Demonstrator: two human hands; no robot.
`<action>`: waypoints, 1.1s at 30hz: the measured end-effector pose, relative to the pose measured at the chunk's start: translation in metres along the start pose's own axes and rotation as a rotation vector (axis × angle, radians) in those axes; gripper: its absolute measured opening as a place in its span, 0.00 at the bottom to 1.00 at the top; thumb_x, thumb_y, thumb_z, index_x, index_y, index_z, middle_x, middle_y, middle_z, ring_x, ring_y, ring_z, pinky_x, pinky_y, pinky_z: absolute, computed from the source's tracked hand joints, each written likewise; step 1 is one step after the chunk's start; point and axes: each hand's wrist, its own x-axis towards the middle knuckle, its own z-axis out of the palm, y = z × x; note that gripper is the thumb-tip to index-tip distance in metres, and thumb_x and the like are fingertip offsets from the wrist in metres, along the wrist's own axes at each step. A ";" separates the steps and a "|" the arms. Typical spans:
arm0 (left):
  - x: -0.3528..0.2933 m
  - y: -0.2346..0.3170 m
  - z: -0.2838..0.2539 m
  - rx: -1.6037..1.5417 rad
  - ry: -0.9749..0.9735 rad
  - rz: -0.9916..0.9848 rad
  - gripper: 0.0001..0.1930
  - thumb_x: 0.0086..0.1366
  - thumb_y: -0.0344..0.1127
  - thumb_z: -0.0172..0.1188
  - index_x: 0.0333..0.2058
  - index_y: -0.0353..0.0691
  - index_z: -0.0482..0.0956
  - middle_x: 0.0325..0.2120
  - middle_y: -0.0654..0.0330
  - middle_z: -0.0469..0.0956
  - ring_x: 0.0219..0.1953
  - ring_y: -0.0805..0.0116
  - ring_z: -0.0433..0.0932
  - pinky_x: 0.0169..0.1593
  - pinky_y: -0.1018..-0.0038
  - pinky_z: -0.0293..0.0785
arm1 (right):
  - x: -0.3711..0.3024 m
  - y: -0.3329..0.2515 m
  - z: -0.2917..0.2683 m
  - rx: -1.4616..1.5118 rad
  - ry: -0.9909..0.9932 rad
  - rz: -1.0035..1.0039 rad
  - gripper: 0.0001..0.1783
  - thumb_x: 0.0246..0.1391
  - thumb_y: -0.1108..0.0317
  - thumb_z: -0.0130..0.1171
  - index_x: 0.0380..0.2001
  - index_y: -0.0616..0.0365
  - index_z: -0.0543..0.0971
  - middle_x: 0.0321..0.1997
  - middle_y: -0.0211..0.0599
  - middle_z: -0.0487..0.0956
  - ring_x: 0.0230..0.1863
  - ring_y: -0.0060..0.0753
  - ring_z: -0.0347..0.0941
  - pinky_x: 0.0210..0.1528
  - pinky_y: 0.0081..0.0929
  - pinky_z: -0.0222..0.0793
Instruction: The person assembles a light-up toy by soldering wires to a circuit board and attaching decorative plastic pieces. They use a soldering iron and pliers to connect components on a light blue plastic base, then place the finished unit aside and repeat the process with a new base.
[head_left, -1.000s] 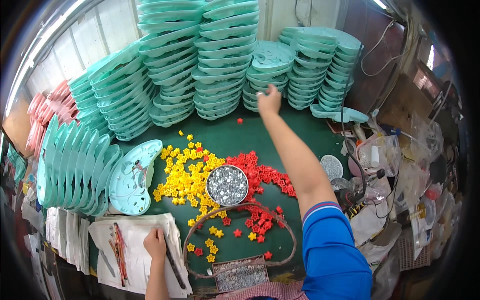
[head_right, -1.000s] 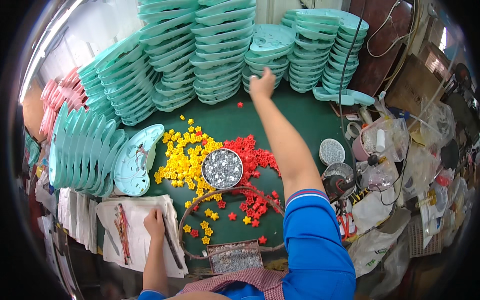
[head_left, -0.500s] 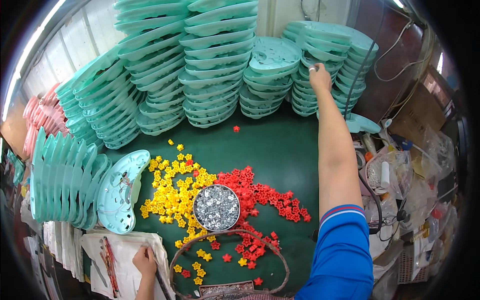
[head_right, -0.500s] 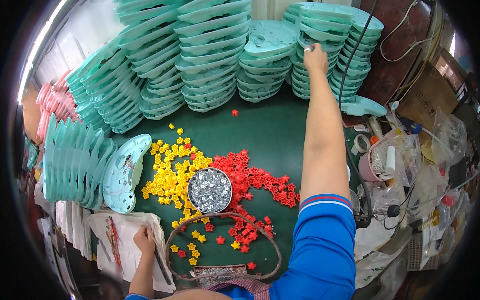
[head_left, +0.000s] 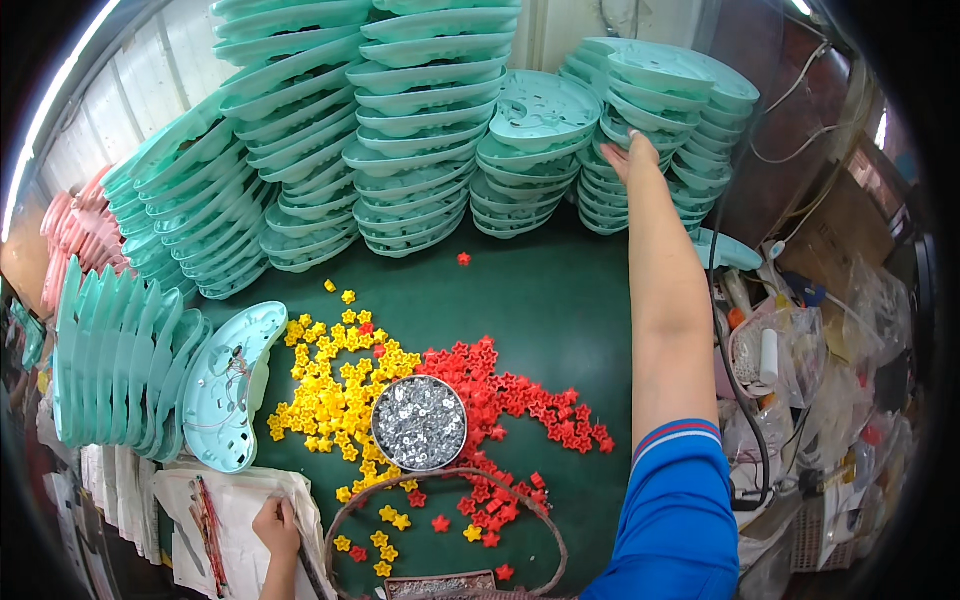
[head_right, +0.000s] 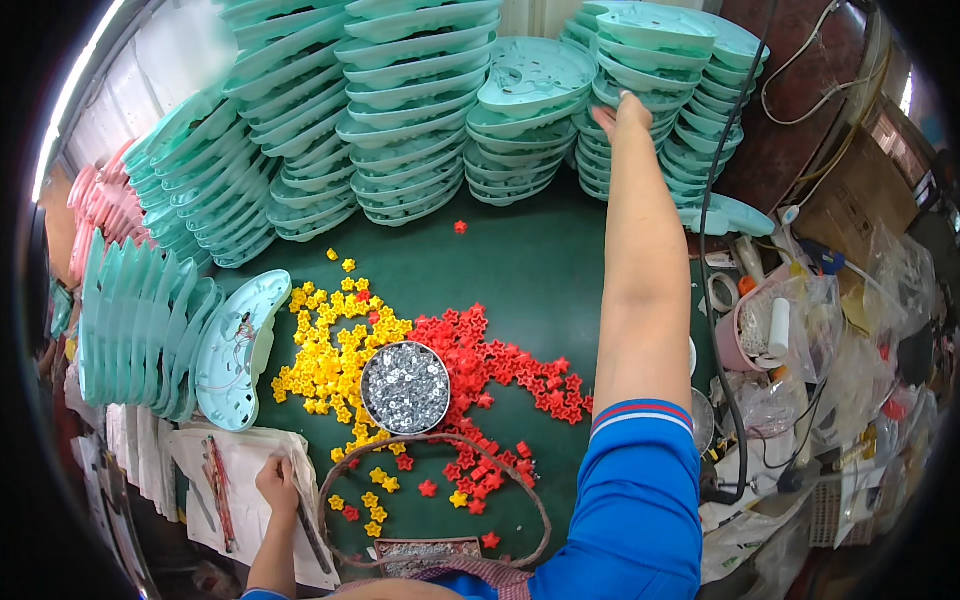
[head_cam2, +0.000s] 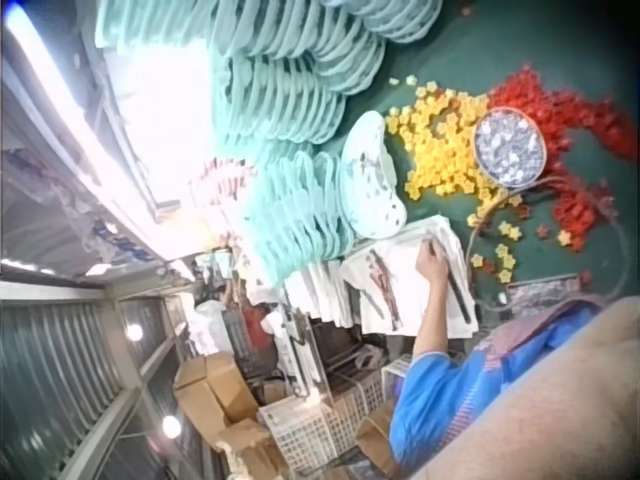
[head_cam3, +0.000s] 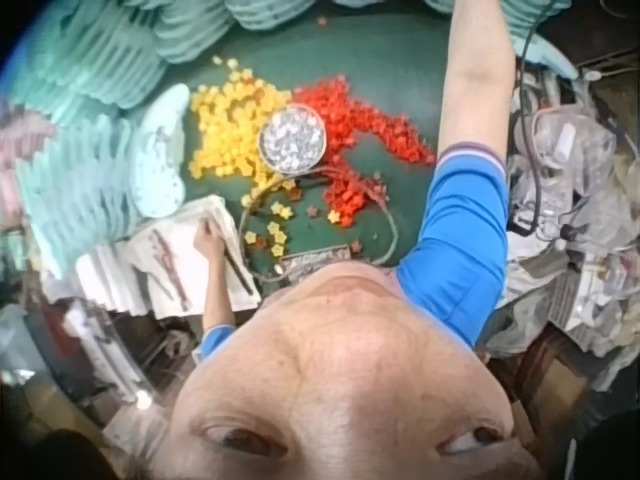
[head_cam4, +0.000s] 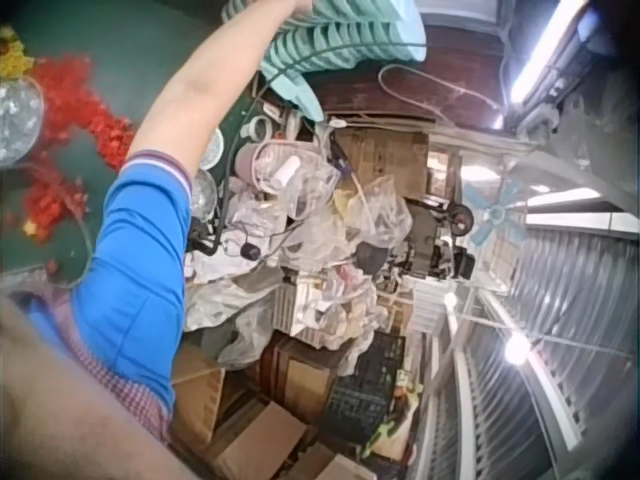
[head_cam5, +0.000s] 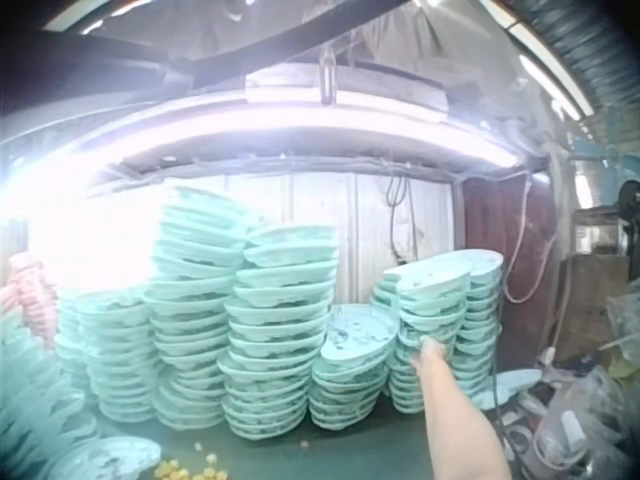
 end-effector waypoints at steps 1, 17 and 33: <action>-0.001 -0.001 -0.001 0.005 0.010 0.000 0.09 0.60 0.31 0.60 0.22 0.34 0.76 0.14 0.53 0.72 0.15 0.61 0.70 0.23 0.68 0.64 | 0.001 0.000 0.002 0.112 -0.056 0.055 0.22 0.61 0.69 0.51 0.53 0.71 0.64 0.54 0.61 0.69 0.42 0.61 0.77 0.40 0.48 0.82; 0.001 -0.008 0.005 0.027 -0.048 0.038 0.10 0.60 0.34 0.60 0.21 0.37 0.75 0.17 0.51 0.74 0.20 0.51 0.74 0.26 0.62 0.68 | -0.129 -0.023 0.032 0.319 0.246 -0.237 0.34 0.51 0.80 0.53 0.58 0.71 0.49 0.59 0.59 0.62 0.49 0.59 0.73 0.39 0.46 0.86; 0.003 -0.007 -0.001 -0.035 -0.043 0.081 0.10 0.62 0.38 0.59 0.25 0.40 0.78 0.19 0.53 0.78 0.22 0.51 0.78 0.28 0.61 0.71 | -0.401 0.064 -0.179 0.080 -0.196 -0.003 0.23 0.57 0.70 0.47 0.56 0.63 0.63 0.51 0.49 0.75 0.43 0.54 0.79 0.46 0.34 0.81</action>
